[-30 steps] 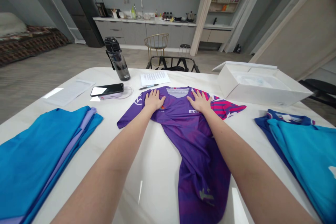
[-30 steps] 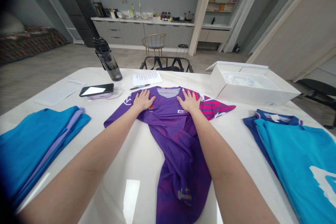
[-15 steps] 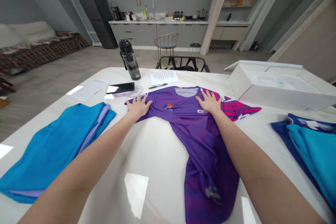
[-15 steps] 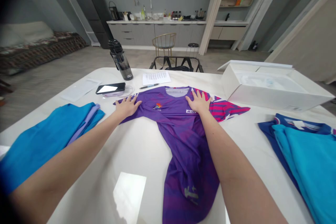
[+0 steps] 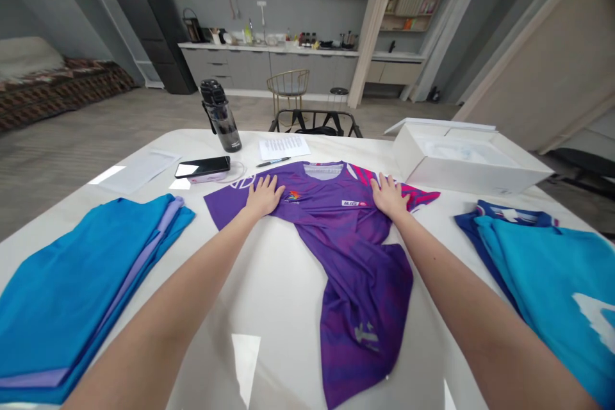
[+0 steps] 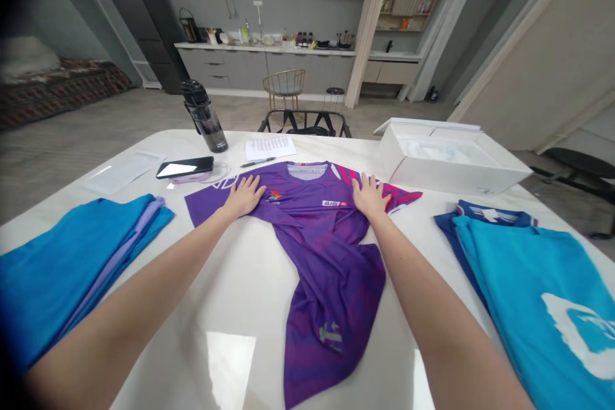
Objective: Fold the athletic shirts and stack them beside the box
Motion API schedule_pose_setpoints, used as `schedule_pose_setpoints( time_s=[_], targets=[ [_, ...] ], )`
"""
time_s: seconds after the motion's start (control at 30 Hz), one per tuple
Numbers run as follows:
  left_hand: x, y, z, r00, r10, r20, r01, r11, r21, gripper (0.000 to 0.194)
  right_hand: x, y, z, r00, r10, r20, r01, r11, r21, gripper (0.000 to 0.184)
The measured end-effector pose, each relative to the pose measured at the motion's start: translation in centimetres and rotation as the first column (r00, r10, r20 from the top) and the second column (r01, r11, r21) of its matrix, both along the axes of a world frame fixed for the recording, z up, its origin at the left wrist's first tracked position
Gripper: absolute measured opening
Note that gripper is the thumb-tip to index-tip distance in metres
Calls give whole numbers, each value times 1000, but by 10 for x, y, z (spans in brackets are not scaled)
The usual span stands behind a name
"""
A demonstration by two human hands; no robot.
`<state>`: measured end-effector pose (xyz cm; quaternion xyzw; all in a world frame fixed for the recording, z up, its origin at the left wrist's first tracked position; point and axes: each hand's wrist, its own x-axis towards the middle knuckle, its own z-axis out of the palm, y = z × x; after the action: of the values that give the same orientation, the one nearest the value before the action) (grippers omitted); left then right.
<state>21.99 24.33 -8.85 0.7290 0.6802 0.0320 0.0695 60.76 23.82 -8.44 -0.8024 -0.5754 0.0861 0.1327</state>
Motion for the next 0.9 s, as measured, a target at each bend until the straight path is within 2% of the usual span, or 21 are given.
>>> schedule_pose_setpoints(
  time_s=[0.1,0.2,0.27,0.33,0.37,0.43,0.5,0.53,0.6,0.7,0.77,0.9],
  targets=[
    [5,3,-10,1000,26,7,-26,999,23,77,41,-29,-4,996,-81,42,83,995,-54,80],
    [1,2,-14,1000,24,7,-24,999,36,80,76,-58,-9,974,-155,165,173,980,-99,80],
    [-1,1,-14,1000,21,11,-21,999,32,80,90,-71,-8,943,-209,258,238,967,-86,80],
    [1,0,-11,1000,16,11,-17,999,48,79,92,-75,-4,924,-210,321,229,973,-24,78],
    [4,0,-9,1000,10,10,-10,998,69,79,89,-73,-1,929,-167,332,174,985,8,75],
    [13,2,-3,1000,-22,11,20,991,130,76,73,-61,5,950,-4,312,-11,999,48,70],
    [26,6,3,998,-63,25,58,985,163,74,46,-42,8,950,186,249,-203,978,44,67],
    [33,10,6,996,-79,36,72,986,153,74,31,-31,9,951,232,206,-245,969,40,67],
    [45,19,9,994,-91,55,86,992,92,74,1,-10,8,953,278,121,-281,960,8,70],
    [56,33,6,993,-90,73,92,996,-22,75,-32,14,2,965,250,78,-248,968,-38,74],
    [58,39,-1,994,-85,74,88,995,-44,77,-43,21,-4,972,213,98,-205,975,-80,78],
    [55,44,-14,995,-76,67,76,997,2,79,-45,26,-12,968,210,138,-195,974,-114,81]
  ],
)
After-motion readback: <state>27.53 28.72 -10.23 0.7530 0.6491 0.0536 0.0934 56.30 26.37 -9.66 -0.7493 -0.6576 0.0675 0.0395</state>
